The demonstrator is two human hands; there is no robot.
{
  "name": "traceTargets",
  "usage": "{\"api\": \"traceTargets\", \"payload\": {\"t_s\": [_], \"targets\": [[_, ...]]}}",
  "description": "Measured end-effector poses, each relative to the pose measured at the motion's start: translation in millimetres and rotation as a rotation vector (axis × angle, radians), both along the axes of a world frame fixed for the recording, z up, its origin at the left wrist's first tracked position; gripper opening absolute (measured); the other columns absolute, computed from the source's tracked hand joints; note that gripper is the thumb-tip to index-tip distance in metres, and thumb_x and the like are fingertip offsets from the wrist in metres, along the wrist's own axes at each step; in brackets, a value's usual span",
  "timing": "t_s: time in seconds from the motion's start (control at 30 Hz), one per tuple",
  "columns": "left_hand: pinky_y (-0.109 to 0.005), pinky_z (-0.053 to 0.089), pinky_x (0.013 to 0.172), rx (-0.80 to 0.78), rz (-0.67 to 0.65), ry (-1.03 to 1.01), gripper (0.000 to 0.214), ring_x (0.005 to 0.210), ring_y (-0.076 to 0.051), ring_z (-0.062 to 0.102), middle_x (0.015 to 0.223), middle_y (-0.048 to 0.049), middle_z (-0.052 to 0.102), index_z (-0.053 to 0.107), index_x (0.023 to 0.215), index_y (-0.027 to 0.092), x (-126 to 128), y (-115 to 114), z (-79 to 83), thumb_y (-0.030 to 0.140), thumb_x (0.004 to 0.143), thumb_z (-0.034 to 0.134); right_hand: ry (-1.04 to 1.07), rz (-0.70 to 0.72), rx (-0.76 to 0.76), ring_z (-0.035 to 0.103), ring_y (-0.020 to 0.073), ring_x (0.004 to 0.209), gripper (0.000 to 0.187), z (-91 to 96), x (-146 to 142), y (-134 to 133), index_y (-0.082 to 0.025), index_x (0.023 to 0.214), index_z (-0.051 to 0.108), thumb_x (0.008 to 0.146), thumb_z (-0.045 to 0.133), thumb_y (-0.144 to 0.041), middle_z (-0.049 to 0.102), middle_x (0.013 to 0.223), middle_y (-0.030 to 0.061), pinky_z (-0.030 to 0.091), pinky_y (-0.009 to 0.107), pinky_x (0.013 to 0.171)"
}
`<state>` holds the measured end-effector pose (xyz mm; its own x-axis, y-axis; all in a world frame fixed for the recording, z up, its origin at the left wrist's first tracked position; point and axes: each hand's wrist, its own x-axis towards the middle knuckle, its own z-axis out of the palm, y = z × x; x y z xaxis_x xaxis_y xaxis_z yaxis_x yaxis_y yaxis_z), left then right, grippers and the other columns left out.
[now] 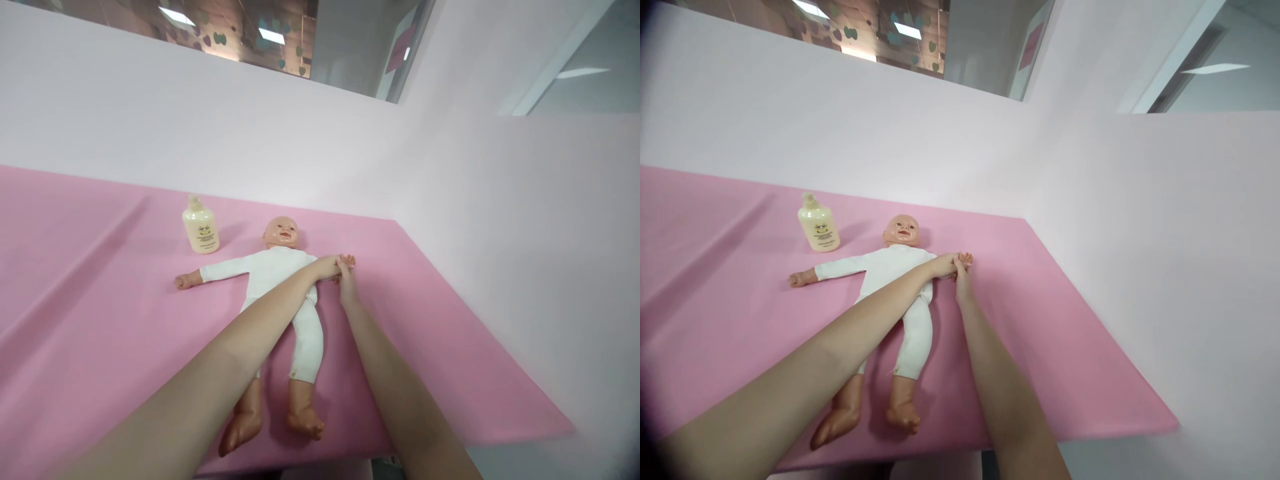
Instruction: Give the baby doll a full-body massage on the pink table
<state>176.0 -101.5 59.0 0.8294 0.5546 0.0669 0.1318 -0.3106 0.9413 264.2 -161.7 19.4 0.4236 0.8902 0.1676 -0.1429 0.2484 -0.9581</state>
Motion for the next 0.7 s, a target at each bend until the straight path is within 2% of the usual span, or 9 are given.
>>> {"api": "traceTargets", "payload": {"t_s": [0.03,0.1,0.2,0.3,0.4,0.57,0.7], "targets": [[-0.024,0.044,0.052,-0.014,0.002,-0.017,0.035,0.05,-0.01,0.052,0.059,0.0029,0.056,0.061,0.078,0.017,1,0,-1.1,0.049,0.092,0.064,0.011,-0.006,-0.006,0.061,0.0236,0.108,0.057,0.2,0,0,-0.025,0.124,0.065,0.076,0.07,-0.057,0.064,0.127,0.0074,0.05,0.029,0.067],[-0.024,0.043,0.051,-0.05,0.041,-0.038,0.042,0.049,-0.01,0.051,0.059,0.0031,0.055,0.062,0.084,0.017,1,1,-3.2,0.058,0.093,0.06,0.042,0.004,-0.049,0.062,0.0218,0.103,0.06,1.5,-1,-1,-0.026,0.128,0.064,0.077,0.07,-0.056,0.063,0.131,0.0073,0.048,0.027,0.063],[-0.025,0.043,0.051,-0.085,0.131,-0.024,0.048,0.048,-0.011,0.051,0.06,0.0017,0.057,0.063,0.089,0.016,2,2,-5.0,0.061,0.098,0.049,0.063,0.03,-0.092,0.06,0.0177,0.08,0.055,4.7,-3,-3,-0.022,0.121,0.065,0.08,0.067,-0.059,0.068,0.11,0.007,0.042,0.026,0.054],[-0.027,0.045,0.053,-0.088,0.175,-0.009,0.046,0.048,-0.012,0.052,0.059,0.0002,0.058,0.064,0.085,0.016,2,2,-4.6,0.055,0.102,0.044,0.072,0.036,-0.084,0.053,0.0152,0.067,0.044,8.1,-5,-4,-0.02,0.104,0.066,0.082,0.065,-0.059,0.065,0.087,0.0037,0.037,0.026,0.051],[-0.028,0.046,0.054,-0.102,0.206,-0.005,0.048,0.048,-0.013,0.053,0.059,-0.0004,0.058,0.065,0.084,0.016,2,3,-4.3,0.054,0.103,0.043,0.092,0.05,-0.053,0.049,0.0144,0.065,0.038,10.6,-6,-4,-0.021,0.099,0.063,0.081,0.064,-0.054,0.061,0.081,0.0013,0.035,0.026,0.051],[-0.031,0.049,0.058,-0.141,0.237,-0.013,0.065,0.052,-0.016,0.057,0.062,-0.0045,0.063,0.066,0.088,0.015,4,6,-6.7,0.065,0.103,0.027,0.112,0.099,-0.005,0.044,0.0141,0.062,0.027,10.8,-6,-6,-0.022,0.097,0.062,0.074,0.061,-0.035,0.054,0.074,-0.0016,0.031,0.027,0.052],[-0.029,0.047,0.055,-0.13,0.209,-0.011,0.065,0.049,-0.014,0.055,0.061,-0.0032,0.062,0.067,0.088,0.016,5,7,-7.8,0.07,0.101,0.032,0.1,0.122,0.007,0.041,0.0139,0.061,0.029,9.8,-6,-7,-0.023,0.092,0.062,0.063,0.06,-0.025,0.05,0.069,-0.0035,0.032,0.027,0.055]]}}
